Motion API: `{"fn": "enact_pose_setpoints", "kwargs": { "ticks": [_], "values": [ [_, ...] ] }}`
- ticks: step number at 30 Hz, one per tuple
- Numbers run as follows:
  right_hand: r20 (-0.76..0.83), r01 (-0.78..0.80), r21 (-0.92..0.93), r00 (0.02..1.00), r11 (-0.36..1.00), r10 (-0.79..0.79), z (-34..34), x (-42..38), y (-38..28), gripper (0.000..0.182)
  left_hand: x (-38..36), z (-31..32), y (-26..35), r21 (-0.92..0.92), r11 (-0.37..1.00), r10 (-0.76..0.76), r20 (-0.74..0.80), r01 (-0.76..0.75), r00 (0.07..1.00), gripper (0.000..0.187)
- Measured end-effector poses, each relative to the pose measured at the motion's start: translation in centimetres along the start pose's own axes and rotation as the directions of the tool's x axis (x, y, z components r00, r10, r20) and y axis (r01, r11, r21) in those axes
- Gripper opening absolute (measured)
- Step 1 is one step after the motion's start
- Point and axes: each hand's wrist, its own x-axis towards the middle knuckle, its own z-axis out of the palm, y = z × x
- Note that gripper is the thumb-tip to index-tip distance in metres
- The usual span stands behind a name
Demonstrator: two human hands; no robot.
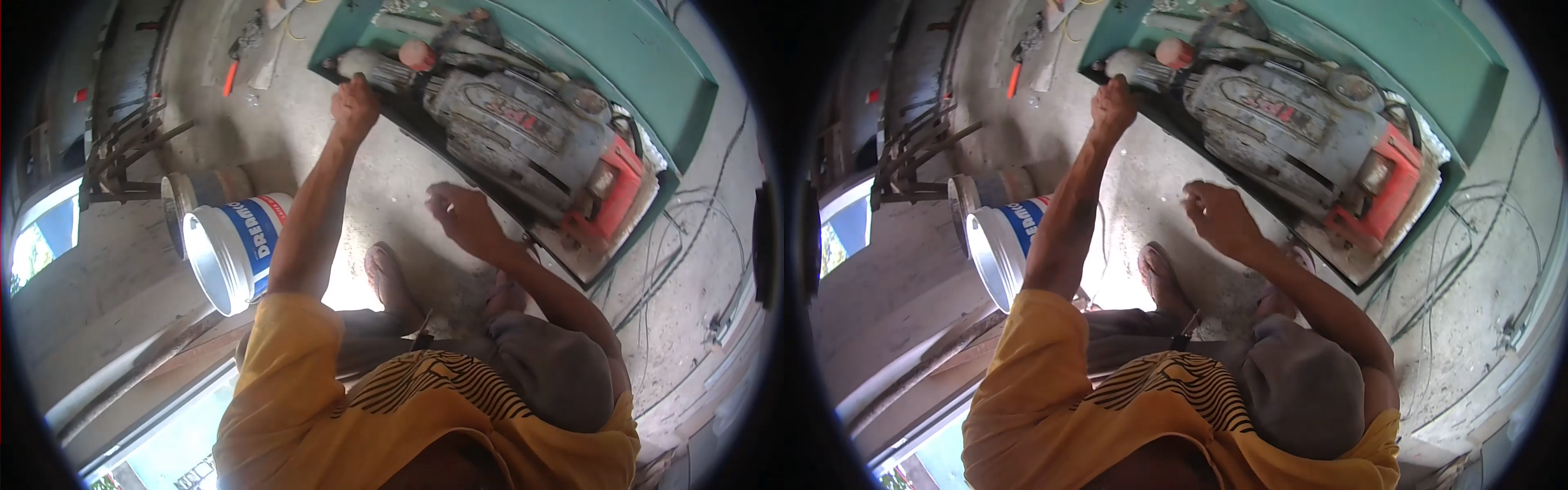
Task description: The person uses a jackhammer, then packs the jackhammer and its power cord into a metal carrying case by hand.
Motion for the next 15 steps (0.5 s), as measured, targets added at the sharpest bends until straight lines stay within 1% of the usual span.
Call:
{"fn": "enact_pose_setpoints", "kwargs": {
  "ticks": [1, 2, 3, 4, 5, 6, 7, 8, 9, 10, 11, 12, 13, 14, 15],
  "values": [
    [0.047, -0.021, 0.050, 0.999, 0.999, 0.018, 1.3, 0.4, 0.4, 0.034, 0.4, 1.1, -1.1, -0.029, 0.998, -0.049, -0.007, 0.049, 0.999, 0.030],
    [0.096, -0.050, 0.098, 0.995, 0.994, 0.040, 2.7, 0.9, 1.2, 0.036, 0.3, 2.1, -2.8, -0.019, 0.998, -0.053, -0.015, 0.053, 0.998, 0.030],
    [0.207, -0.129, 0.192, 0.974, 0.973, 0.089, 4.6, 1.8, 2.5, 0.046, 0.3, 4.1, -5.4, -0.461, 0.887, 0.071, 0.194, 0.027, 0.978, 0.016],
    [0.208, -0.119, 0.191, 0.975, 0.974, 0.078, 5.8, 2.5, 2.0, 0.046, 0.2, 2.4, -5.1, -0.802, 0.589, 0.272, 0.313, 0.099, 0.910, 0.010],
    [0.167, -0.132, 0.244, 0.982, 0.961, 0.092, 7.4, 3.1, 1.4, 0.051, 0.0, 1.4, -3.6, -0.860, 0.218, -0.054, 0.462, 0.462, 0.885, 0.008],
    [0.128, -0.145, 0.298, 0.986, 0.943, 0.111, 8.6, 3.7, 0.6, 0.058, -1.2, -2.1, 0.9, -0.743, -0.272, -0.272, 0.668, 0.611, 0.692, 0.009],
    [0.129, -0.140, 0.299, 0.986, 0.944, 0.106, 9.1, 4.7, -0.5, 0.058, -1.3, -2.4, 1.9, -0.743, -0.389, -0.354, 0.666, 0.544, 0.657, 0.004],
    [0.260, -0.192, 0.553, 0.964, 0.811, 0.051, 9.1, 5.8, -1.8, 0.058, -0.8, -2.1, 2.5, -0.745, -0.388, -0.358, 0.664, 0.543, 0.656, 0.004],
    [0.369, -0.271, 0.747, 0.929, 0.607, -0.039, 9.1, 6.8, -2.8, 0.059, -0.1, -1.7, 2.9, -0.750, -0.499, -0.412, 0.646, 0.434, 0.642, 0.007],
    [0.467, -0.367, 0.700, 0.884, 0.613, -0.003, 9.3, 7.4, -3.2, 0.049, 0.6, -1.3, 2.7, -0.740, -0.598, -0.465, 0.634, 0.309, 0.618, 0.012],
    [0.491, -0.380, 0.679, 0.871, 0.628, -0.003, 9.1, 7.1, -3.0, 0.043, 1.6, -1.2, 1.9, -0.668, -0.683, -0.428, 0.694, 0.295, 0.579, 0.023],
    [0.513, -0.391, 0.658, 0.859, 0.643, -0.002, 8.7, 6.5, -2.5, 0.038, 3.6, 0.8, -0.6, -0.663, -0.690, -0.428, 0.697, 0.290, 0.575, 0.023],
    [0.517, -0.399, 0.653, 0.856, 0.644, 0.006, 8.4, 5.3, -2.1, 0.038, 5.6, 4.4, -4.2, -0.764, -0.434, -0.265, 0.614, 0.477, 0.743, 0.028],
    [0.359, -0.334, 0.670, 0.928, 0.663, 0.104, 7.8, 3.7, -1.6, 0.033, 6.6, 6.6, -6.1, -0.831, -0.115, -0.036, 0.550, 0.544, 0.834, 0.034],
    [0.185, -0.268, 0.673, 0.963, 0.689, 0.194, 6.9, 2.4, -1.1, 0.028, 5.6, -1.8, -0.4, -0.588, -0.596, -0.357, 0.804, 0.547, 0.475, 0.030]
  ]
}}
